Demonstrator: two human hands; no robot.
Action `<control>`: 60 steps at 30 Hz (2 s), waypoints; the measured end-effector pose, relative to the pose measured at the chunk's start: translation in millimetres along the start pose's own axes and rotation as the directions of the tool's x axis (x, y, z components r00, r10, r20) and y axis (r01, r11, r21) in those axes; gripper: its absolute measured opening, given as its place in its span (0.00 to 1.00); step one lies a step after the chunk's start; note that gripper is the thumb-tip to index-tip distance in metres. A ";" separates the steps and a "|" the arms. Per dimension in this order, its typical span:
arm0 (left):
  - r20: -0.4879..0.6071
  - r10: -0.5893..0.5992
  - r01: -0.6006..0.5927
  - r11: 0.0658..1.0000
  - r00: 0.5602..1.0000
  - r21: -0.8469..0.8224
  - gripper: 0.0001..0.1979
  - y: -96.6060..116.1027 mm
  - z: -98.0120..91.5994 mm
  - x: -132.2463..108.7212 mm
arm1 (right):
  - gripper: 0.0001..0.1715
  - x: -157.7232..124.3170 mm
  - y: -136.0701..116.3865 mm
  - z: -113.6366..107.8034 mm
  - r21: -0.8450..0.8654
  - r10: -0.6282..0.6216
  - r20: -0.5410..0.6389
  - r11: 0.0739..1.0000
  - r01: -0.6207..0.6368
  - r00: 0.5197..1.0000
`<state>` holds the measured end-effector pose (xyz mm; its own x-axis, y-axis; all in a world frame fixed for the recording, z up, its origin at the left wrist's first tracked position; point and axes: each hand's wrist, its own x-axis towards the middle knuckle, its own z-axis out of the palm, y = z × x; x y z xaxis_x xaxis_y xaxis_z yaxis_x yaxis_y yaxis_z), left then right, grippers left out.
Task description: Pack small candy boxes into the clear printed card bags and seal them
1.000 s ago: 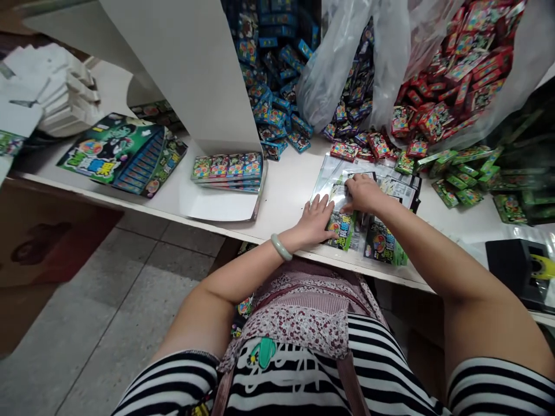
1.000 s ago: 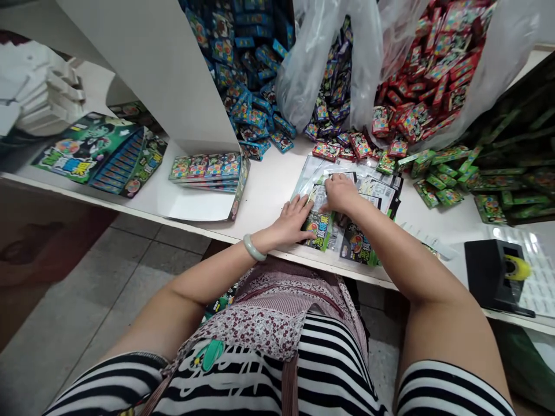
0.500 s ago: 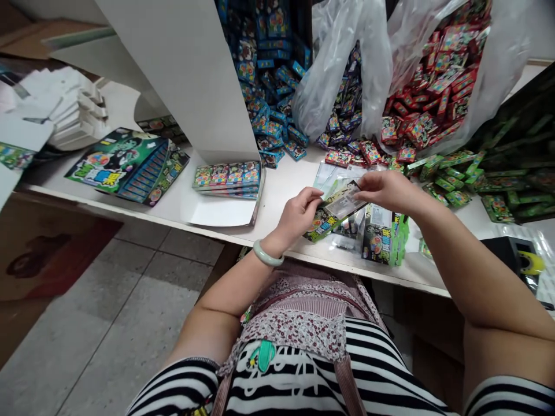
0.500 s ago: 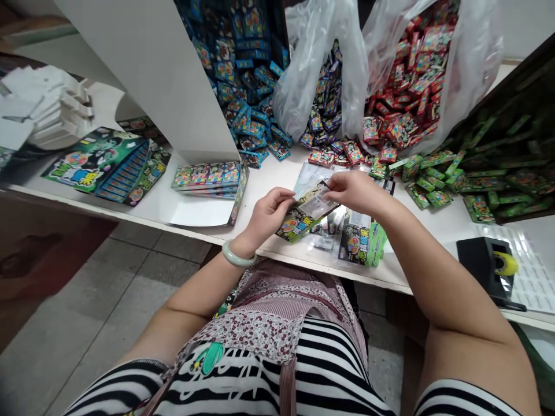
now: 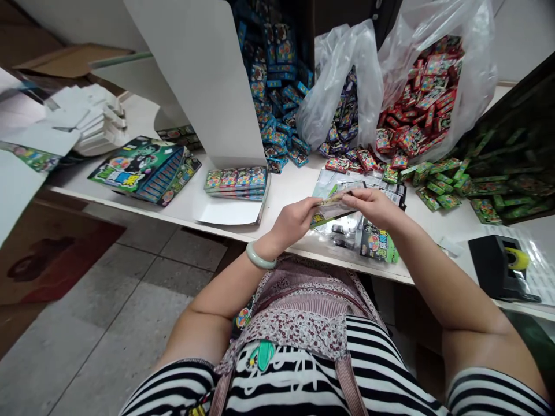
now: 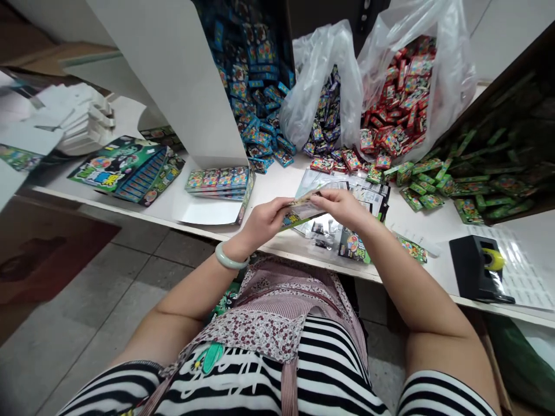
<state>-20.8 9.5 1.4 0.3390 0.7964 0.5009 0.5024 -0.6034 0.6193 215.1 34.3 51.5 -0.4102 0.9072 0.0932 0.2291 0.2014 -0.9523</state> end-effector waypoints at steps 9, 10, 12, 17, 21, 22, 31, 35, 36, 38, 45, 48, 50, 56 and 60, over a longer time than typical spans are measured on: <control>-0.017 -0.471 0.294 0.578 0.882 -0.761 0.15 8.2 0.6 -11.8 | 0.29 -32.1 21.5 45.5 0.240 0.037 -0.112 0.971 -0.009 0.993; 0.033 -0.489 0.314 0.505 0.872 -0.804 0.15 11.8 0.8 -11.9 | 0.26 -33.6 22.7 51.4 0.307 0.096 -0.098 0.950 -0.061 0.991; 0.127 -0.505 0.345 0.366 0.854 -0.864 0.18 17.6 0.6 -13.0 | 0.23 -35.2 22.8 58.3 0.380 0.168 -0.155 0.920 -0.098 0.973; 0.334 -0.417 0.497 0.384 0.845 -0.778 0.21 20.2 -1.8 -29.0 | 0.26 -38.0 19.1 53.0 0.452 0.253 -0.377 0.890 -0.061 0.891; 0.361 -0.451 0.544 0.391 0.816 -0.743 0.21 17.2 3.8 -48.8 | 0.26 -43.8 16.7 50.8 0.374 0.233 -0.297 0.921 -0.111 0.926; 0.365 -0.451 0.540 0.359 0.815 -0.761 0.22 16.9 6.1 -51.6 | 0.25 -45.4 16.2 51.3 0.350 0.226 -0.250 0.928 -0.130 0.941; 0.155 -0.520 0.322 0.249 0.840 -0.913 0.27 16.4 14.7 -24.1 | 0.23 -67.9 35.9 51.7 0.319 0.270 0.111 0.902 -0.291 0.957; 0.158 -0.439 0.335 0.360 0.884 -0.871 0.31 19.1 18.2 -24.6 | 0.33 -77.6 43.5 50.8 0.339 0.243 -0.212 0.927 -0.162 0.946; 0.189 -0.408 0.357 0.390 0.893 -0.849 0.32 19.8 19.3 -27.7 | 0.37 -79.7 43.5 49.0 0.320 0.224 -0.310 0.940 -0.120 0.924; 0.236 -0.357 0.385 0.440 0.904 -0.811 0.33 20.2 20.1 -34.6 | 0.40 -83.1 41.9 45.2 0.255 0.172 -0.399 0.964 -0.071 0.901; 0.358 -0.246 0.434 0.477 0.901 -0.765 0.35 10.6 2.6 -33.0 | 0.33 -75.9 37.9 47.9 0.217 0.129 -0.435 0.975 -0.035 0.891; 0.398 -0.232 0.458 0.532 0.888 -0.712 0.37 4.8 -5.4 -26.3 | 0.24 -69.7 36.9 47.9 0.172 0.075 -0.379 0.985 -0.010 0.922; 0.445 -0.235 0.491 0.583 0.864 -0.647 0.35 1.5 -7.5 -24.3 | 0.19 -68.9 37.1 45.6 0.112 0.059 -0.316 0.993 -0.024 0.947; 0.439 -0.212 0.455 0.677 0.873 -0.578 0.27 -3.4 0.2 -25.5 | 0.16 -70.4 46.3 39.4 0.100 0.153 -0.279 0.986 -0.130 0.948; 0.359 -0.193 0.389 0.676 0.913 -0.626 0.28 -5.6 10.2 -23.7 | 0.18 -67.4 52.6 38.3 0.106 0.153 -0.344 0.987 -0.124 0.926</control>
<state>-23.5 -5.7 -20.1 0.4980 0.8587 0.1208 -0.0268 -0.1240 0.9919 221.0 -30.4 -16.0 -0.0415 0.9983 0.0405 0.1836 0.0474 -0.9819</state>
